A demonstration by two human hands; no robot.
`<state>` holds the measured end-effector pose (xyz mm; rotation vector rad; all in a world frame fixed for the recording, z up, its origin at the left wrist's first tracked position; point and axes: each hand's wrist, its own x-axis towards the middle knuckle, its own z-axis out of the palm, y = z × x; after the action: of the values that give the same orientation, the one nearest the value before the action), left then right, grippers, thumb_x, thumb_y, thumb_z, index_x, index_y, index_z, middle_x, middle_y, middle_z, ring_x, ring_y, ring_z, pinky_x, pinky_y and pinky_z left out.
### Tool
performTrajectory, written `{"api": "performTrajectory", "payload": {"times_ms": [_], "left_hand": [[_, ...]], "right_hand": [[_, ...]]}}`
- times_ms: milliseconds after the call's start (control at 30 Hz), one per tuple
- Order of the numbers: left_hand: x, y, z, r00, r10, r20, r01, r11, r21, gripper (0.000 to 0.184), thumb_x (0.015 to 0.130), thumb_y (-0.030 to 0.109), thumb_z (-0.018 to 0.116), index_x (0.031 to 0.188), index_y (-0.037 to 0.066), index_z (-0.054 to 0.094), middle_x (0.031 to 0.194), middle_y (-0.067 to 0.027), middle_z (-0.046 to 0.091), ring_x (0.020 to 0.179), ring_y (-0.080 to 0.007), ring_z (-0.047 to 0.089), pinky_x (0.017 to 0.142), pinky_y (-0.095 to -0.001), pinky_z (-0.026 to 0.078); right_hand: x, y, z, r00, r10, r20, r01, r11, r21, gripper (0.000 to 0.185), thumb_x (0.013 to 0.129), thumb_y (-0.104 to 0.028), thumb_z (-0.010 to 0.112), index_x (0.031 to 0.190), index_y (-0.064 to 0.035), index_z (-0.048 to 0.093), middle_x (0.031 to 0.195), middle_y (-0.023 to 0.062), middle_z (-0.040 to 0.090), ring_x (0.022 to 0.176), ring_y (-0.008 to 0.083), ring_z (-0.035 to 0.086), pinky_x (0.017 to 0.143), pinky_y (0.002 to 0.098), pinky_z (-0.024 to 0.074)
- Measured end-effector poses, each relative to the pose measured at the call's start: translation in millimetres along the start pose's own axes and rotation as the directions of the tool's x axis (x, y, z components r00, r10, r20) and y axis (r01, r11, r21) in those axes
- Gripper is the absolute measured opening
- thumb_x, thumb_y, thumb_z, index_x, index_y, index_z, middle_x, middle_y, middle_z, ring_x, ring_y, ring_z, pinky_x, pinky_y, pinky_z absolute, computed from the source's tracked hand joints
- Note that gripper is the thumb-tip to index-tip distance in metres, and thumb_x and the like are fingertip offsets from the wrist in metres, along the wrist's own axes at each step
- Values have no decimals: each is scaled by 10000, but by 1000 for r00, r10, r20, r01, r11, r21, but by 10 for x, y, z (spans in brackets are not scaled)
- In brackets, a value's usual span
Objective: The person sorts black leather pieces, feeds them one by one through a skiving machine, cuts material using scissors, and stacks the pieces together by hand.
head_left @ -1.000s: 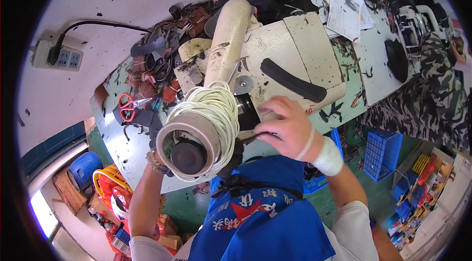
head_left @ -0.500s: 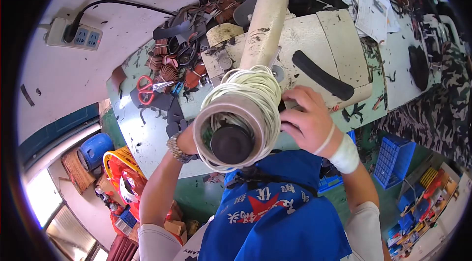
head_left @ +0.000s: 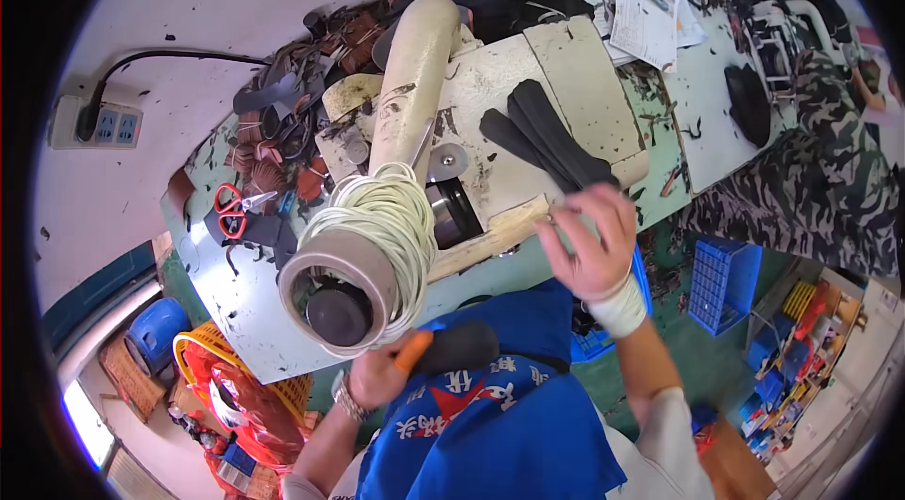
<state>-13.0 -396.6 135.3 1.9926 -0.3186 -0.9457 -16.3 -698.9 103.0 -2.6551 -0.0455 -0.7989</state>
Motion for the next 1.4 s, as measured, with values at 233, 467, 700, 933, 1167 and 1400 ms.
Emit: {"api": "performTrajectory", "payload": {"times_ms": [233, 467, 700, 933, 1167, 1400], "left_hand": [[-300, -10, 97, 985, 129, 111, -93, 955, -282, 143, 896, 62, 598, 979, -29, 671, 882, -105, 638, 691, -188, 542, 667, -270, 441], [-168, -1, -73, 993, 68, 92, -61, 996, -71, 215, 885, 82, 616, 706, -36, 604, 603, -49, 543, 510, -164, 421, 513, -281, 373], [187, -691, -767, 812, 103, -574, 20, 979, 204, 340, 896, 147, 615, 621, -33, 526, 516, 0, 413, 496, -112, 286, 456, -289, 272], [-133, -658, -906, 933, -96, -346, 100, 995, -8, 331, 912, 159, 588, 641, -29, 564, 534, 31, 433, 500, -84, 309, 463, -246, 268], [80, -92, -695, 996, 40, -79, -60, 964, -261, 177, 877, 87, 611, 740, -17, 570, 601, 41, 447, 547, -87, 351, 490, -229, 299], [204, -37, -807, 947, 106, 302, -34, 972, -234, 182, 895, 103, 620, 777, -30, 581, 620, 40, 470, 551, -84, 353, 493, -231, 307]], "right_hand": [[-1144, -294, 443, 381, 649, 658, -914, 371, 164, 167, 825, -149, 694, 818, 15, 663, 613, 72, 582, 485, 125, 478, 446, 242, 391], [-1225, -148, 902, 5, 380, 925, -931, -335, 143, 277, 791, -196, 693, 827, 76, 653, 677, 139, 646, 552, 234, 570, 516, 309, 464], [-1383, -238, 1236, 446, 717, 536, -894, 388, 226, 333, 736, -205, 712, 852, 102, 653, 743, 192, 683, 645, 343, 643, 589, 378, 518], [-1257, -213, 1117, 204, 696, 689, -978, 173, 116, 342, 712, -126, 700, 974, 88, 655, 862, 199, 709, 781, 359, 676, 685, 367, 532], [-1172, -293, 1075, 394, 664, 635, -909, 180, 376, 379, 700, -54, 717, 1048, 77, 643, 912, 154, 718, 832, 305, 683, 722, 340, 530], [-1303, -206, 1108, 399, 687, 608, -897, 431, 101, 360, 693, -84, 710, 1026, 47, 668, 972, 168, 712, 890, 318, 680, 753, 338, 530]]}}
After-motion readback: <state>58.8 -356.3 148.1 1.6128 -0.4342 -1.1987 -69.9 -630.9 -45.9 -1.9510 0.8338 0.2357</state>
